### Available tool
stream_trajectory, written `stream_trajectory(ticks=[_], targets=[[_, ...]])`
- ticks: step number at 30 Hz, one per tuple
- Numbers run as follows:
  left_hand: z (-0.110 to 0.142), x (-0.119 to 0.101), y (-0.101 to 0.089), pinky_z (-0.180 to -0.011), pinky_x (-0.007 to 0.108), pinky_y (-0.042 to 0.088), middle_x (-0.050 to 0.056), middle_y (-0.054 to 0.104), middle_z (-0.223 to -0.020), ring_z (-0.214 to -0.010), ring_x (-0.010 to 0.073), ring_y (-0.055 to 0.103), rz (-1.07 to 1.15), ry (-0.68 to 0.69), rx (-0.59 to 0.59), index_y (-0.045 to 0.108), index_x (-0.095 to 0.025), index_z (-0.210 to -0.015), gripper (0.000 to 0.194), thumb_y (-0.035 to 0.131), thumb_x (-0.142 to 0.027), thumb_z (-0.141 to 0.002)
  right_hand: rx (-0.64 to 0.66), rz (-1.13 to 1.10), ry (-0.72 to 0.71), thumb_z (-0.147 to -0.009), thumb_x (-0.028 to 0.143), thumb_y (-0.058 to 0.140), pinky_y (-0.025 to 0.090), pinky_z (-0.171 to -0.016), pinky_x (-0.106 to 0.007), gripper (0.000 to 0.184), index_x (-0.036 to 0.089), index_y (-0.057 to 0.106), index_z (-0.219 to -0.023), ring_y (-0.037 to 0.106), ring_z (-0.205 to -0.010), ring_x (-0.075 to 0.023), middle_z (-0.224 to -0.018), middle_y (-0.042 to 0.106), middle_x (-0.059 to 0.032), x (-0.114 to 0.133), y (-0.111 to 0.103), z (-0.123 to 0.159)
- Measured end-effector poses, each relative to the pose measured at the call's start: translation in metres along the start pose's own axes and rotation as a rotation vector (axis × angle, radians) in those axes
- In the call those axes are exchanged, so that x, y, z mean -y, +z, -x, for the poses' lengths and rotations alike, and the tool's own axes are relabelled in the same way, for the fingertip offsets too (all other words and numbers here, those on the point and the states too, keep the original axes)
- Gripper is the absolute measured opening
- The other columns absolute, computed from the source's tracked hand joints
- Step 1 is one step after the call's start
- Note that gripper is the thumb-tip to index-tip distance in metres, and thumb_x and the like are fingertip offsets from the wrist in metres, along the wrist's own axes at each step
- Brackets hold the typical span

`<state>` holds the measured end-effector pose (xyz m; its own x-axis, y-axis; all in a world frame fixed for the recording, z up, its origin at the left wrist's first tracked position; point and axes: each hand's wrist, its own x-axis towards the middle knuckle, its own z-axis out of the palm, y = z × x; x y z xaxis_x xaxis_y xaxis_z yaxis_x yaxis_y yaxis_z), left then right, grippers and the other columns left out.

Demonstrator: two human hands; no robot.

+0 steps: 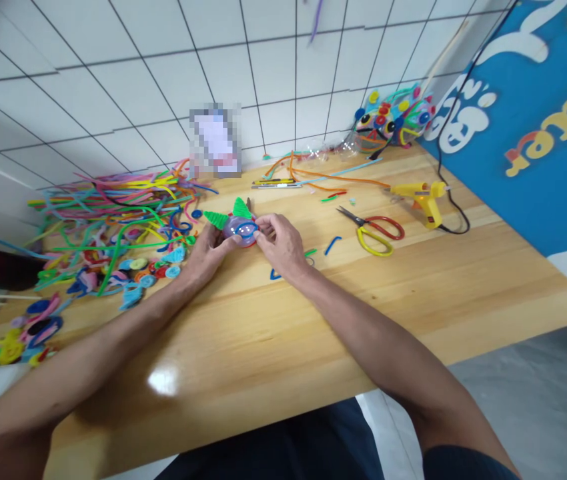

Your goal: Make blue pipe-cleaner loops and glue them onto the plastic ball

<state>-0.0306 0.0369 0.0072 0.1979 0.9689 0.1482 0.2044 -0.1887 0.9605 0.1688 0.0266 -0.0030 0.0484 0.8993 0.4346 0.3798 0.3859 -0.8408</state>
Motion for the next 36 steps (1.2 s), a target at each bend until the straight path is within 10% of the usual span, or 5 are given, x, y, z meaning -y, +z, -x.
stream_trajectory(ticks=[15, 36], targets=[[0.002, 0.008, 0.002, -0.105, 0.044, 0.053, 0.009, 0.070, -0.127, -0.120, 0.0279, 0.066, -0.026, 0.056, -0.017, 0.060, -0.023, -0.124, 0.048, 0.080, -0.051, -0.090, 0.054, 0.231, -0.325, -0.096, 0.021, 0.067, 0.058, -0.102, -0.047, 0.025, 0.030, 0.071, -0.119, 0.067, -0.116, -0.0276, -0.119, 0.069, -0.0084, 0.009, -0.004, 0.004], [0.002, 0.000, 0.001, -0.108, 0.045, 0.053, 0.009, 0.072, -0.130, -0.122, 0.0287, 0.066, -0.021, 0.078, 0.007, 0.061, -0.022, -0.122, 0.039, 0.074, -0.045, -0.093, 0.024, 0.287, -0.387, -0.097, 0.017, 0.065, 0.060, -0.094, -0.048, 0.026, 0.030, 0.073, -0.118, 0.068, -0.108, -0.0273, -0.113, 0.068, -0.0086, 0.014, -0.002, 0.005]])
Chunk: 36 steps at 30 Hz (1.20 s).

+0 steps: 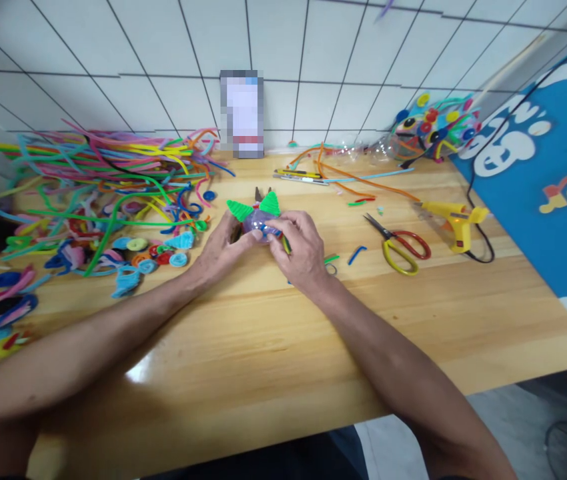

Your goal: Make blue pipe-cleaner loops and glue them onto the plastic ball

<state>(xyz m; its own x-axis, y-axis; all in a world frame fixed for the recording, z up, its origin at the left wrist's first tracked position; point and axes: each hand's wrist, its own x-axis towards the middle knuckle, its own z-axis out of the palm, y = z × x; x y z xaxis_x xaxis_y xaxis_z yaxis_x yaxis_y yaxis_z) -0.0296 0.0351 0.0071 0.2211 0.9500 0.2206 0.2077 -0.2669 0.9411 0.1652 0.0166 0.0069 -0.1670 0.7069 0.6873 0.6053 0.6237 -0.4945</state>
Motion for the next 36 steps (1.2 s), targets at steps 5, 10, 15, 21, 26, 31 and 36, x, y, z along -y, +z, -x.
stream_trajectory(ticks=[5, 10, 15, 21, 26, 31, 36], targets=[[-0.0001, 0.0027, 0.0000, -0.104, 0.045, 0.054, 0.008, 0.072, -0.125, -0.115, 0.0273, 0.067, -0.018, -0.012, -0.012, 0.060, -0.022, -0.122, 0.038, 0.073, -0.044, -0.094, -0.010, 0.010, -0.024, -0.097, 0.015, 0.065, 0.060, -0.094, -0.046, 0.027, 0.028, 0.073, -0.119, 0.068, -0.108, -0.0268, -0.113, 0.068, -0.0088, 0.0000, 0.0017, 0.0003], [0.0000, 0.0036, 0.0001, -0.103, 0.045, 0.054, 0.008, 0.071, -0.126, -0.114, 0.0266, 0.067, -0.048, -0.006, -0.008, 0.060, -0.023, -0.125, 0.040, 0.073, -0.045, -0.094, -0.025, 0.024, -0.064, -0.095, 0.013, 0.065, 0.060, -0.093, -0.046, 0.028, 0.026, 0.073, -0.119, 0.068, -0.108, -0.0270, -0.112, 0.069, -0.0092, -0.0020, 0.0030, 0.0007], [0.0003, 0.0023, 0.0005, -0.105, 0.048, 0.054, 0.009, 0.071, -0.128, -0.116, 0.0274, 0.066, -0.044, -0.006, -0.016, 0.060, -0.023, -0.126, 0.041, 0.073, -0.044, -0.094, -0.044, 0.028, -0.084, -0.095, 0.011, 0.065, 0.061, -0.092, -0.046, 0.028, 0.026, 0.072, -0.118, 0.068, -0.106, -0.0271, -0.111, 0.069, -0.0095, -0.0021, 0.0039, 0.0004], [-0.0001, 0.0040, 0.0009, -0.107, 0.048, 0.054, 0.010, 0.071, -0.129, -0.117, 0.0279, 0.066, -0.025, -0.001, -0.013, 0.060, -0.022, -0.127, 0.043, 0.074, -0.045, -0.094, -0.036, 0.055, -0.074, -0.096, 0.013, 0.066, 0.062, -0.092, -0.045, 0.029, 0.028, 0.071, -0.120, 0.069, -0.107, -0.0264, -0.112, 0.069, -0.0078, -0.0022, 0.0041, 0.0007], [-0.0001, 0.0053, 0.0009, -0.104, 0.047, 0.055, 0.010, 0.072, -0.127, -0.117, 0.0278, 0.066, 0.006, 0.016, -0.008, 0.060, -0.022, -0.127, 0.044, 0.076, -0.046, -0.093, -0.037, 0.047, -0.061, -0.096, 0.013, 0.067, 0.062, -0.093, -0.046, 0.029, 0.029, 0.072, -0.120, 0.069, -0.108, -0.0264, -0.112, 0.069, -0.0077, -0.0017, 0.0037, 0.0008], [0.0001, 0.0048, 0.0009, -0.103, 0.047, 0.055, 0.010, 0.071, -0.128, -0.115, 0.0278, 0.066, 0.019, 0.011, 0.000, 0.060, -0.022, -0.130, 0.047, 0.078, -0.044, -0.092, -0.039, 0.042, -0.057, -0.096, 0.014, 0.066, 0.062, -0.092, -0.046, 0.027, 0.028, 0.072, -0.119, 0.069, -0.108, -0.0262, -0.112, 0.069, -0.0081, -0.0014, 0.0039, 0.0008], [-0.0002, 0.0040, 0.0006, -0.103, 0.045, 0.056, 0.009, 0.071, -0.127, -0.116, 0.0272, 0.066, 0.032, 0.008, 0.008, 0.060, -0.023, -0.131, 0.047, 0.078, -0.043, -0.092, -0.039, 0.040, -0.058, -0.097, 0.014, 0.066, 0.062, -0.093, -0.045, 0.026, 0.028, 0.072, -0.118, 0.069, -0.108, -0.0261, -0.112, 0.069, -0.0082, -0.0011, 0.0039, 0.0007]])
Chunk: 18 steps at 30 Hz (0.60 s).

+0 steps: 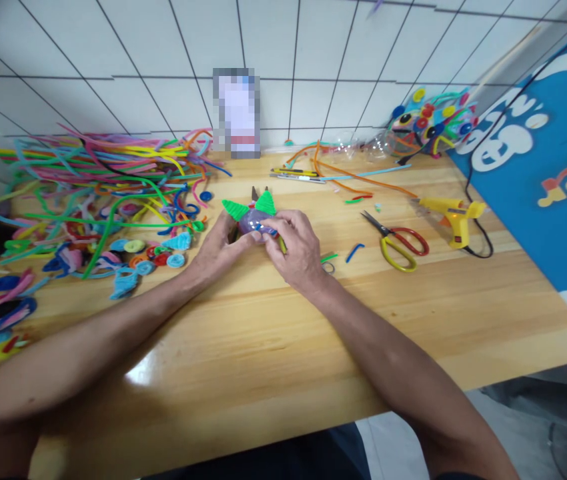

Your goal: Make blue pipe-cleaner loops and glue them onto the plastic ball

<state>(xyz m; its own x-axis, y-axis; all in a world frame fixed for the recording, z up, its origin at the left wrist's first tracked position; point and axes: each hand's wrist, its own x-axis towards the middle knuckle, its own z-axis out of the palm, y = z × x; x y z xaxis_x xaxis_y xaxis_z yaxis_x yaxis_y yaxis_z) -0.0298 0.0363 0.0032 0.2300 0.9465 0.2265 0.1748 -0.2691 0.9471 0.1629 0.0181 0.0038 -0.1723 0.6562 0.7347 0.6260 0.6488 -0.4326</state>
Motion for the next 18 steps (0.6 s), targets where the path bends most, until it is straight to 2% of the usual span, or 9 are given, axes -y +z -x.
stream_trajectory(ticks=[14, 18], targets=[[0.0004, 0.0010, -0.0009, -0.107, 0.047, 0.053, 0.009, 0.071, -0.130, -0.120, 0.0283, 0.066, -0.002, -0.005, -0.003, 0.060, -0.023, -0.128, 0.044, 0.076, -0.044, -0.093, -0.016, -0.018, -0.014, -0.097, 0.015, 0.066, 0.061, -0.094, -0.043, 0.025, 0.025, 0.071, -0.119, 0.069, -0.109, -0.0257, -0.112, 0.069, -0.0087, -0.0006, -0.0008, -0.0007], [0.0001, 0.0015, -0.0010, -0.109, 0.048, 0.053, 0.009, 0.071, -0.129, -0.122, 0.0288, 0.066, 0.001, -0.005, 0.001, 0.061, -0.023, -0.129, 0.044, 0.075, -0.045, -0.094, -0.046, -0.047, 0.056, -0.094, 0.014, 0.064, 0.060, -0.083, -0.039, 0.027, 0.026, 0.069, -0.118, 0.069, -0.103, -0.0237, -0.111, 0.072, -0.0064, -0.0052, -0.0060, -0.0025]])
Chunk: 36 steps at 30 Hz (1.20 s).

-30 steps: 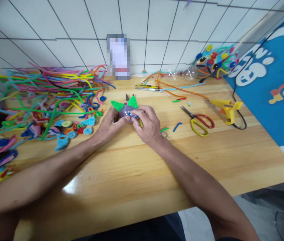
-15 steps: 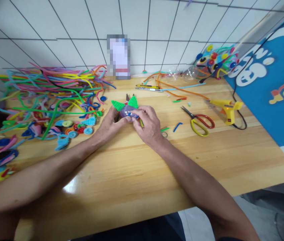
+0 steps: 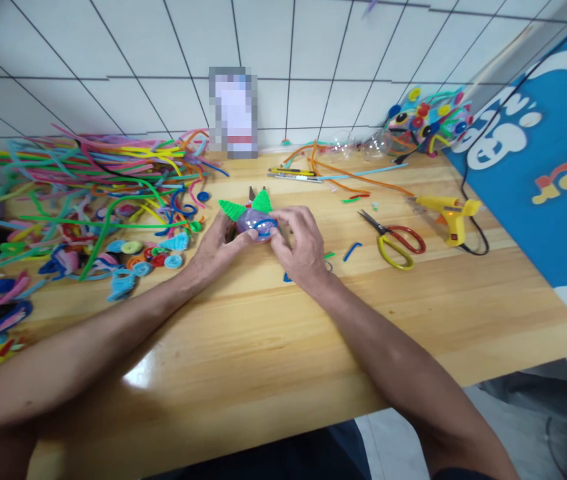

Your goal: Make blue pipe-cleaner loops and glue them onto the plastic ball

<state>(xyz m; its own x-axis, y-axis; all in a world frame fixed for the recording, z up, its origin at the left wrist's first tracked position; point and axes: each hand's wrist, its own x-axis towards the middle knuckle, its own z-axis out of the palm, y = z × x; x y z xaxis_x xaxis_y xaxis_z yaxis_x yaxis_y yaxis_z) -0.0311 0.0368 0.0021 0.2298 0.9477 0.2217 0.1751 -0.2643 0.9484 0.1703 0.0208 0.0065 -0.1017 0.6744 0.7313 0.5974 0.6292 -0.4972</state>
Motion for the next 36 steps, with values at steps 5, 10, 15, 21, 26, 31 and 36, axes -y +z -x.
stream_trajectory(ticks=[5, 10, 15, 21, 26, 31, 36], targets=[[-0.0003, 0.0004, 0.0003, -0.111, 0.049, 0.052, 0.009, 0.071, -0.131, -0.125, 0.0293, 0.065, 0.001, 0.008, -0.003, 0.060, -0.024, -0.131, 0.046, 0.076, -0.046, -0.093, 0.005, -0.025, 0.098, -0.090, 0.012, 0.064, 0.057, -0.074, -0.036, 0.025, 0.025, 0.069, -0.111, 0.068, -0.094, -0.0217, -0.106, 0.073, -0.0044, -0.0063, -0.0029, 0.0002], [-0.0001, 0.0006, 0.0000, -0.111, 0.049, 0.052, 0.010, 0.071, -0.131, -0.124, 0.0287, 0.066, 0.002, 0.004, 0.000, 0.060, -0.023, -0.129, 0.044, 0.074, -0.047, -0.095, 0.051, -0.039, 0.088, -0.093, 0.016, 0.064, 0.058, -0.076, -0.037, 0.018, 0.025, 0.070, -0.107, 0.068, -0.093, -0.0215, -0.103, 0.074, -0.0042, -0.0085, 0.0004, 0.0023], [-0.0001, 0.0013, 0.0000, -0.111, 0.049, 0.052, 0.010, 0.070, -0.131, -0.122, 0.0287, 0.066, 0.007, 0.000, 0.004, 0.061, -0.023, -0.129, 0.043, 0.074, -0.046, -0.095, 0.040, -0.045, 0.068, -0.093, 0.015, 0.064, 0.058, -0.076, -0.036, 0.018, 0.024, 0.069, -0.108, 0.069, -0.091, -0.0206, -0.103, 0.075, -0.0044, -0.0091, 0.0017, 0.0026], [-0.0007, 0.0027, 0.0009, -0.108, 0.049, 0.053, 0.010, 0.071, -0.129, -0.121, 0.0287, 0.066, 0.004, 0.012, -0.010, 0.061, -0.023, -0.128, 0.043, 0.076, -0.045, -0.093, 0.060, -0.036, 0.057, -0.095, 0.017, 0.064, 0.059, -0.078, -0.037, 0.017, 0.024, 0.069, -0.110, 0.069, -0.093, -0.0214, -0.103, 0.075, -0.0045, -0.0078, 0.0001, 0.0019], [-0.0002, 0.0013, 0.0012, -0.105, 0.048, 0.055, 0.009, 0.072, -0.126, -0.117, 0.0284, 0.066, -0.003, 0.003, -0.010, 0.061, -0.023, -0.127, 0.042, 0.075, -0.046, -0.094, 0.059, -0.017, 0.027, -0.096, 0.018, 0.066, 0.061, -0.082, -0.040, 0.019, 0.025, 0.069, -0.113, 0.070, -0.098, -0.0227, -0.108, 0.075, -0.0057, -0.0060, 0.0002, 0.0022], [0.0006, 0.0000, 0.0010, -0.104, 0.047, 0.055, 0.009, 0.071, -0.125, -0.117, 0.0281, 0.066, 0.001, 0.001, -0.010, 0.061, -0.024, -0.126, 0.042, 0.075, -0.048, -0.094, 0.069, -0.005, 0.008, -0.096, 0.016, 0.066, 0.062, -0.087, -0.043, 0.023, 0.027, 0.069, -0.116, 0.070, -0.104, -0.0244, -0.112, 0.073, -0.0065, -0.0035, 0.0002, 0.0022], [0.0003, 0.0013, 0.0010, -0.105, 0.046, 0.055, 0.008, 0.072, -0.126, -0.118, 0.0283, 0.066, 0.000, 0.002, -0.013, 0.062, -0.025, -0.125, 0.043, 0.077, -0.048, -0.092, 0.060, 0.026, -0.062, -0.096, 0.016, 0.067, 0.062, -0.092, -0.044, 0.026, 0.027, 0.069, -0.121, 0.070, -0.110, -0.0259, -0.114, 0.071, -0.0087, 0.0008, 0.0004, 0.0022]])
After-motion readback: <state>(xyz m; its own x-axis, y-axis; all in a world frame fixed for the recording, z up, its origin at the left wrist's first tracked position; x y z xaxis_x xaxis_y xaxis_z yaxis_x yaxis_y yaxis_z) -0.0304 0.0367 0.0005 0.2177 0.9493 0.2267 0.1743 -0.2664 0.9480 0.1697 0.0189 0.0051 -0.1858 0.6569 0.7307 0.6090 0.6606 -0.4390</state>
